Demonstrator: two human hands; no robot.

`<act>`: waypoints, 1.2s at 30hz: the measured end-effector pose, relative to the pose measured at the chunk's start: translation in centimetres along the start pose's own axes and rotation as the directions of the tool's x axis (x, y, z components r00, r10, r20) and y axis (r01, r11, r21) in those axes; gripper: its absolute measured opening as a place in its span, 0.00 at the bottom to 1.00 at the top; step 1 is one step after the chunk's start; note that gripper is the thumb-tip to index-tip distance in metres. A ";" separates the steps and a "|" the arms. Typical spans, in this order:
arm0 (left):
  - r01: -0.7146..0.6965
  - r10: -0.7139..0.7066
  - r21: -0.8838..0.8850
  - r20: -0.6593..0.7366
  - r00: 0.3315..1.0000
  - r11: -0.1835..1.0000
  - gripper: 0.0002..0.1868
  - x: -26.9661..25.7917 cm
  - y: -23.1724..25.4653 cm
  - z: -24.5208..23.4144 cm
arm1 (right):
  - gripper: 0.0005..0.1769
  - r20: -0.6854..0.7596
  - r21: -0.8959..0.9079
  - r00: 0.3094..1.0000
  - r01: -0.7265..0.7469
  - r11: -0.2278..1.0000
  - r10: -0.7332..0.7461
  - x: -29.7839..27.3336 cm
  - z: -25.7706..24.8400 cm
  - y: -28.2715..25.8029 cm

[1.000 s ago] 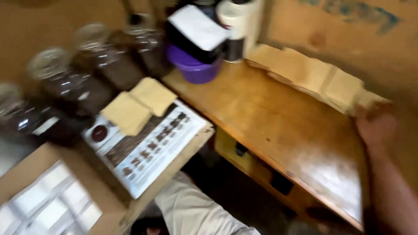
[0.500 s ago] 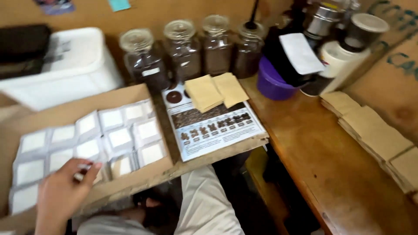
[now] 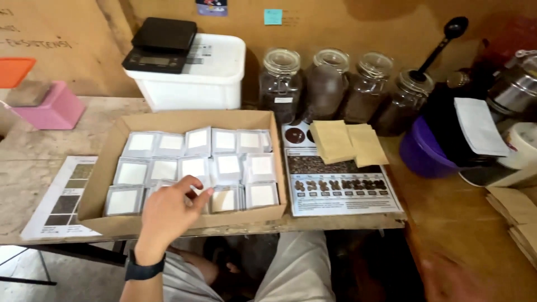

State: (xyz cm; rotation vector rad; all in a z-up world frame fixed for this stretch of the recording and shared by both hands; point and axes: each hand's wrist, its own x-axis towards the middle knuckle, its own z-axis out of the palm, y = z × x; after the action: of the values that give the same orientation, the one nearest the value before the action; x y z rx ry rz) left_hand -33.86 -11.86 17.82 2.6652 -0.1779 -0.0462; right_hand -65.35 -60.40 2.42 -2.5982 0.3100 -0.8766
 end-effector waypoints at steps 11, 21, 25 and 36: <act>-0.010 -0.001 0.097 0.118 0.993 0.995 0.22 -0.2 -0.3 0.2 | 0.15 0.019 0.026 0.972 0.232 0.972 -0.232 25.4 17.3 -11.8; 0.020 -0.031 0.086 0.130 0.991 0.996 0.21 0.3 -0.9 0.8 | 0.11 0.004 -0.240 0.988 0.149 0.959 -0.152 28.6 23.2 -10.1; 0.012 -0.024 0.095 0.128 0.992 0.995 0.22 0.8 -0.8 0.7 | 0.09 -0.070 -0.206 0.977 0.183 0.961 -0.201 28.2 24.1 -8.4; -0.020 0.014 0.074 0.081 0.997 0.997 0.20 0.4 -1.2 1.0 | 0.12 -0.456 0.114 0.870 0.268 0.956 -0.189 27.8 20.1 -11.6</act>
State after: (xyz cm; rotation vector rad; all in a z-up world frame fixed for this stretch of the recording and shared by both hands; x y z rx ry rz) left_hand -33.36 -11.30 16.37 2.7375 -0.2323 -0.1450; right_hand -30.20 -53.24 7.46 -2.2796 0.0335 -1.5123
